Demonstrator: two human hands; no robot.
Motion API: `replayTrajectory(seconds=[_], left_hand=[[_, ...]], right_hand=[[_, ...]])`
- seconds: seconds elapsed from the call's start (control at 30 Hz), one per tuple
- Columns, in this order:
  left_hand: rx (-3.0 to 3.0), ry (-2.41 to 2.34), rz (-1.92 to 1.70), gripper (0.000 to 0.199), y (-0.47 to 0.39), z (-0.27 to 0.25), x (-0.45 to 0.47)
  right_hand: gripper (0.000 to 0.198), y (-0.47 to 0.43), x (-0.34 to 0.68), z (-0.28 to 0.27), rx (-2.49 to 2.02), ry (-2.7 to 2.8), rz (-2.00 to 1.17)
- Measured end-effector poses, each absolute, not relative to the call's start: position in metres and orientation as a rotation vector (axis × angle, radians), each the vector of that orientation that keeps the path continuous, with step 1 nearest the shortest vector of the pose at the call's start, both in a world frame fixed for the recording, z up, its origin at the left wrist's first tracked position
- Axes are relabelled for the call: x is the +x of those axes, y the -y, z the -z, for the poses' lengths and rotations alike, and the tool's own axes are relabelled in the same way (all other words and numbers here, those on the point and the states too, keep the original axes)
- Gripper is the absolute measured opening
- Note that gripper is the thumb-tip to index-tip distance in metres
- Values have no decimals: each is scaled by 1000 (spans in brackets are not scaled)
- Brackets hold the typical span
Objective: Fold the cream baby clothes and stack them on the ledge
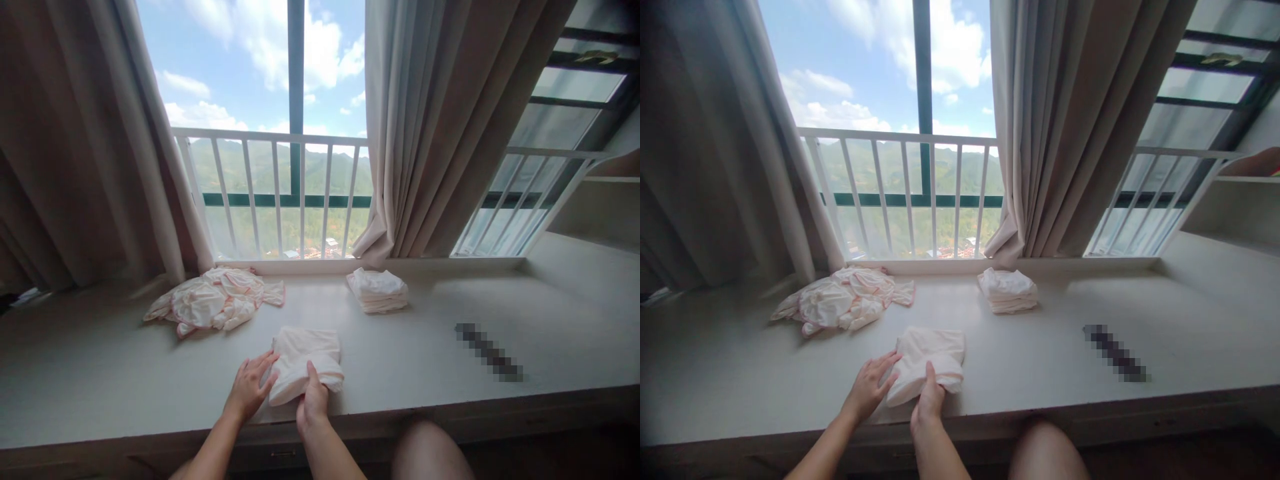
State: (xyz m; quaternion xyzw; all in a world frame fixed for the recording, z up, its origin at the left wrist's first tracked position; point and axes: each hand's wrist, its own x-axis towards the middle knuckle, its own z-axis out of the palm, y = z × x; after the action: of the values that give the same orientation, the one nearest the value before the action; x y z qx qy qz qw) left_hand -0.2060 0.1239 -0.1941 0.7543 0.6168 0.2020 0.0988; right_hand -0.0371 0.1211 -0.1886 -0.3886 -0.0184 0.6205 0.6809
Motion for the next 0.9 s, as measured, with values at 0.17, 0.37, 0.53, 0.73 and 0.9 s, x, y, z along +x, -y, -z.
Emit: replayTrajectory(seconds=[0.17, 0.37, 0.53, 0.73, 0.9], left_hand=[[2199, -1788, -599, 50, -124, 192, -208], [2188, -1774, -601, 51, -129, 197, -212], [2162, -1784, -623, 53, -137, 207, -218], [2218, -1802, -583, 50, -140, 213, -221], [2244, -1823, -521, 49, -142, 212, -220]], right_hand=[[54, -127, -30, 195, -835, 110, -1394], [48, -136, -5, 204, -725, 40, -1521], [34, -166, 27, 178, -604, 130, -1627], [31, -262, 93, 111, -689, 493, -1595], [24, -368, 159, 49, -495, 564, -1540]])
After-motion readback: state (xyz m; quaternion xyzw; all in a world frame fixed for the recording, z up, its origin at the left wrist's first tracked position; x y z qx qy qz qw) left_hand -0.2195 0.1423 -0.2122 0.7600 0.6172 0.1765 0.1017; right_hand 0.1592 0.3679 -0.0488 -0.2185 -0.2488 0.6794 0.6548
